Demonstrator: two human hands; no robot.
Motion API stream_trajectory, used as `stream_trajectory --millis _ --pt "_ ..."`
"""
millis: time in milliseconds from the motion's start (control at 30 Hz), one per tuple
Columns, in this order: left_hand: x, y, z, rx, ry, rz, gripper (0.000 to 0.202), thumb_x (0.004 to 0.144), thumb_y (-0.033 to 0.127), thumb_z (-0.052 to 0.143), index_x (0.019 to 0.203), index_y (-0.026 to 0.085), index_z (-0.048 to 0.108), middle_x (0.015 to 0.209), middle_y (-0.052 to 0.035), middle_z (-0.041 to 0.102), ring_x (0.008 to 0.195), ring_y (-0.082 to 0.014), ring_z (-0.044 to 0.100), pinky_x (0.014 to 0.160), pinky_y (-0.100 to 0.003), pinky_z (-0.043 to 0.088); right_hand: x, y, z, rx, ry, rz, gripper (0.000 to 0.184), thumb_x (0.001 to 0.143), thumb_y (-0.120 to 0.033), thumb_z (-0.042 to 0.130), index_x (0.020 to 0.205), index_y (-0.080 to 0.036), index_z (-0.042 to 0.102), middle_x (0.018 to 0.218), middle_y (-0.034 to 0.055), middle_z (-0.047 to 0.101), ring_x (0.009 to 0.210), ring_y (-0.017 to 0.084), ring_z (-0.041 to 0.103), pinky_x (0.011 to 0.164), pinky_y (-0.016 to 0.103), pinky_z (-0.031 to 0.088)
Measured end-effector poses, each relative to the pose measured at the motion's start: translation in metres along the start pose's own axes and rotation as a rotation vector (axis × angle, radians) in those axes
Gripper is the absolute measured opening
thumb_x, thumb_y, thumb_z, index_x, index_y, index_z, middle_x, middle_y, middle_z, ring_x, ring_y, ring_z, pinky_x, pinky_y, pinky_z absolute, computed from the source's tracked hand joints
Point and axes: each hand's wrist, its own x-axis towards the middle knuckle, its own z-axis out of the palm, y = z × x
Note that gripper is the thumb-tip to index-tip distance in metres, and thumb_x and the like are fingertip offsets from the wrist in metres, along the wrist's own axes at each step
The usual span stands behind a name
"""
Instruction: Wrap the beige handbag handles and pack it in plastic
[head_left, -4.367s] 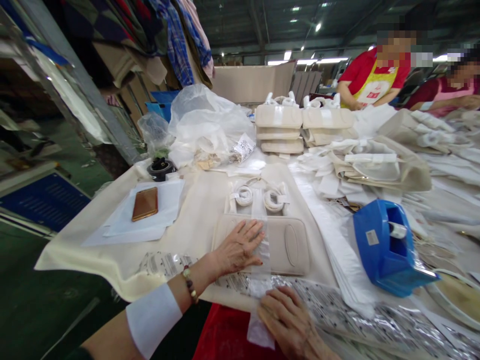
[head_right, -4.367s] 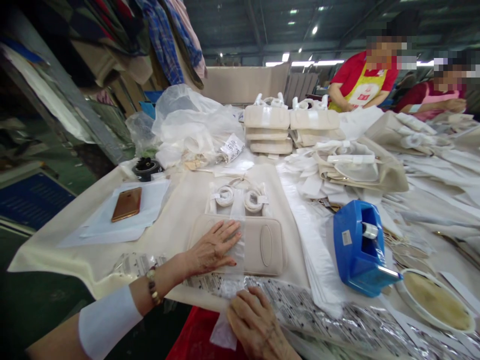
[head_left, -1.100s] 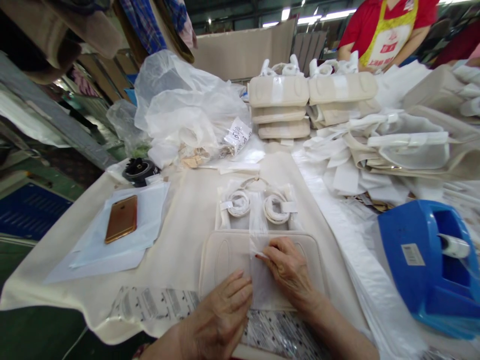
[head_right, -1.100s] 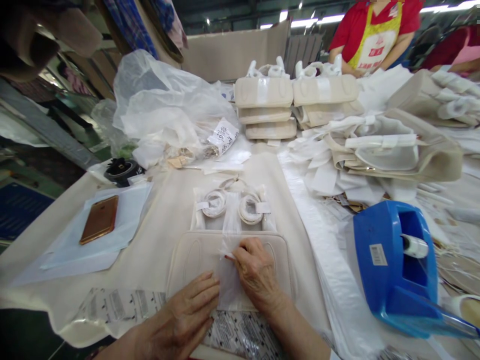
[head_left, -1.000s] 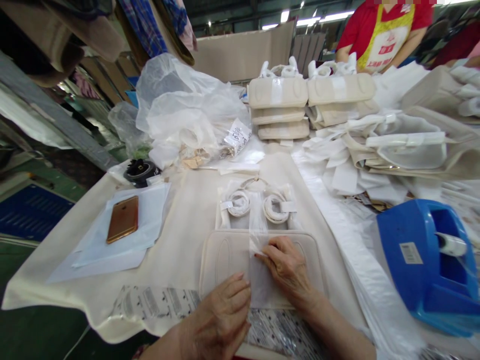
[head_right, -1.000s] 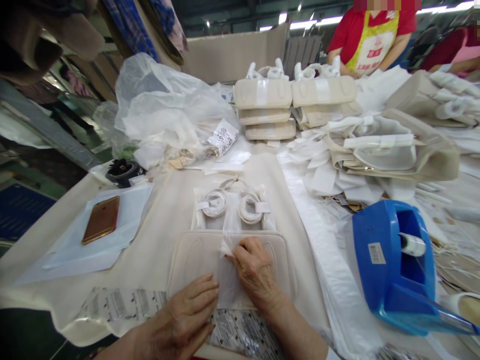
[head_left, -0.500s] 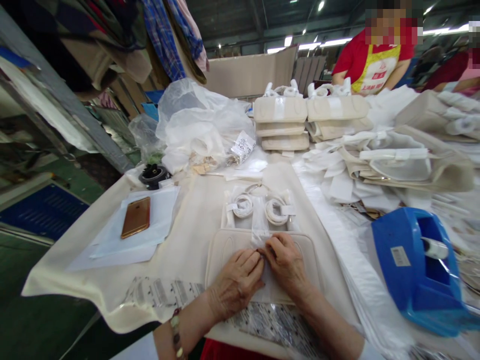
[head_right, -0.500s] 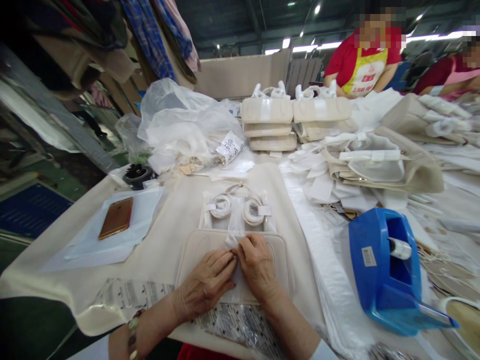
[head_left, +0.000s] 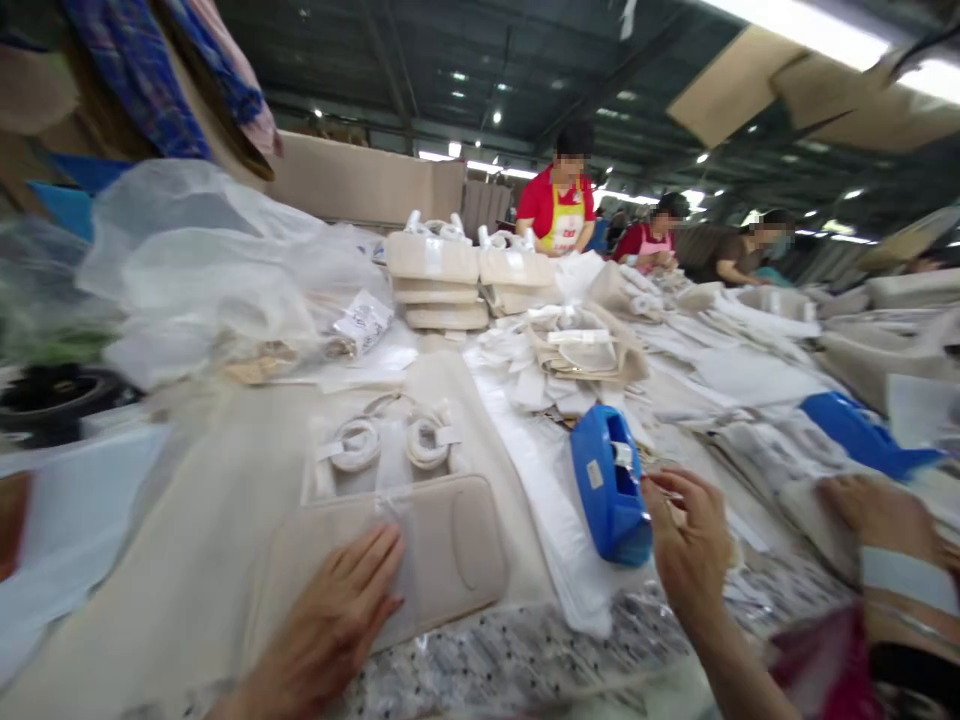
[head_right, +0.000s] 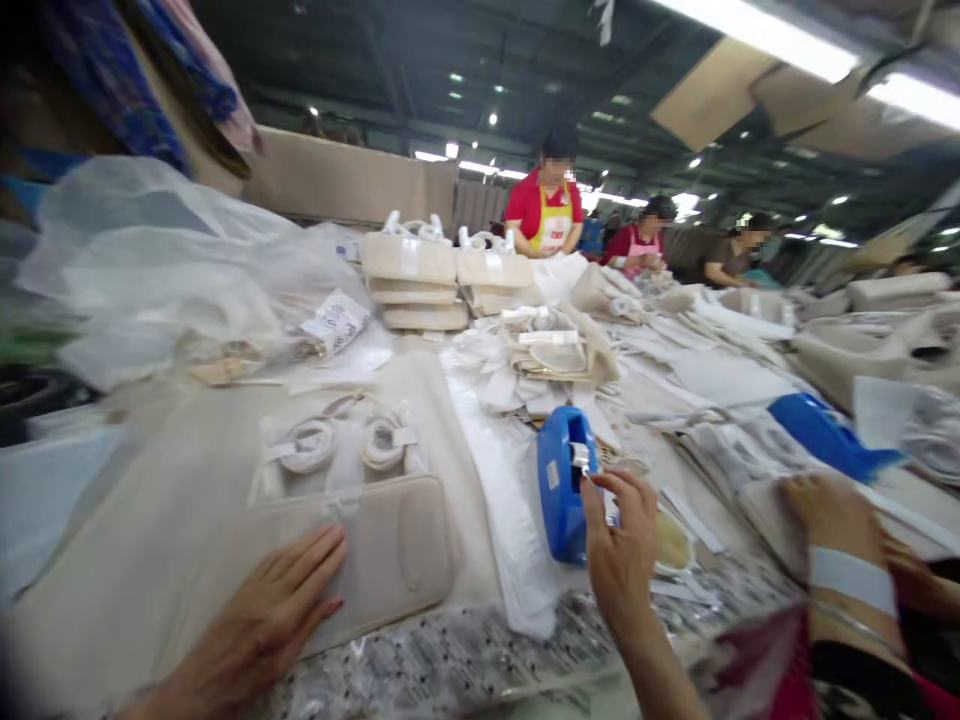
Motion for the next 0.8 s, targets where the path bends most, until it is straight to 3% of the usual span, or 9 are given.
stream_trajectory --millis 67,167,367,500,667,800 --pt "0.0 -0.004 0.003 0.031 0.05 0.05 0.031 0.092 0.025 0.041 0.114 0.011 0.058 0.116 -0.0125 0.063 0.106 -0.0227 0.059 0.085 -0.031 0.048 0.016 0.025 -0.02 -0.062 -0.008 0.179 0.045 0.069 -0.063 0.055 0.069 -0.019 0.062 0.09 0.0123 0.06 0.093 0.03 0.052 0.082 0.047 0.041" --pt "0.003 -0.007 0.003 0.058 0.089 0.095 0.031 0.092 0.026 0.04 0.111 0.011 0.06 0.113 -0.0119 0.064 0.104 -0.0213 0.06 0.084 -0.029 0.047 0.024 0.041 -0.027 -0.05 -0.111 0.304 0.044 0.064 -0.063 0.057 0.053 -0.021 0.061 0.069 0.0095 0.062 0.077 0.028 0.055 0.073 0.043 0.042" --pt "0.004 -0.007 0.004 0.089 0.104 0.112 0.034 0.092 0.03 0.039 0.11 0.011 0.06 0.112 -0.0113 0.065 0.103 -0.0203 0.06 0.085 -0.028 0.044 0.022 0.029 -0.007 0.171 -0.261 0.516 0.032 0.062 -0.05 0.063 0.049 -0.021 0.063 0.056 0.0039 0.062 0.056 0.02 0.055 0.052 0.03 0.042" --pt "0.004 -0.007 0.003 0.086 0.111 0.12 0.034 0.092 0.03 0.039 0.109 0.01 0.061 0.111 -0.0113 0.065 0.103 -0.0199 0.059 0.085 -0.027 0.042 0.023 0.018 -0.009 0.302 -0.166 0.532 0.027 0.053 -0.045 0.068 0.05 -0.019 0.063 0.061 0.0031 0.059 0.06 0.018 0.053 0.052 0.028 0.042" --pt "0.003 -0.008 0.002 0.07 0.101 0.115 0.033 0.092 0.031 0.041 0.109 0.012 0.061 0.112 -0.01 0.065 0.103 -0.0184 0.058 0.086 -0.026 0.042 -0.015 0.01 -0.039 0.431 -0.008 0.474 0.026 0.054 -0.044 0.075 0.056 -0.02 0.067 0.089 0.0041 0.061 0.089 0.02 0.054 0.072 0.027 0.044" --pt "-0.001 -0.009 0.005 0.065 0.098 0.112 0.034 0.09 0.032 0.044 0.11 0.012 0.061 0.113 -0.0102 0.064 0.104 -0.0188 0.058 0.085 -0.026 0.043 -0.057 0.015 -0.049 0.514 -0.105 0.781 0.036 0.049 -0.048 0.081 0.065 -0.018 0.07 0.076 0.0032 0.066 0.077 0.018 0.057 0.065 0.024 0.046"
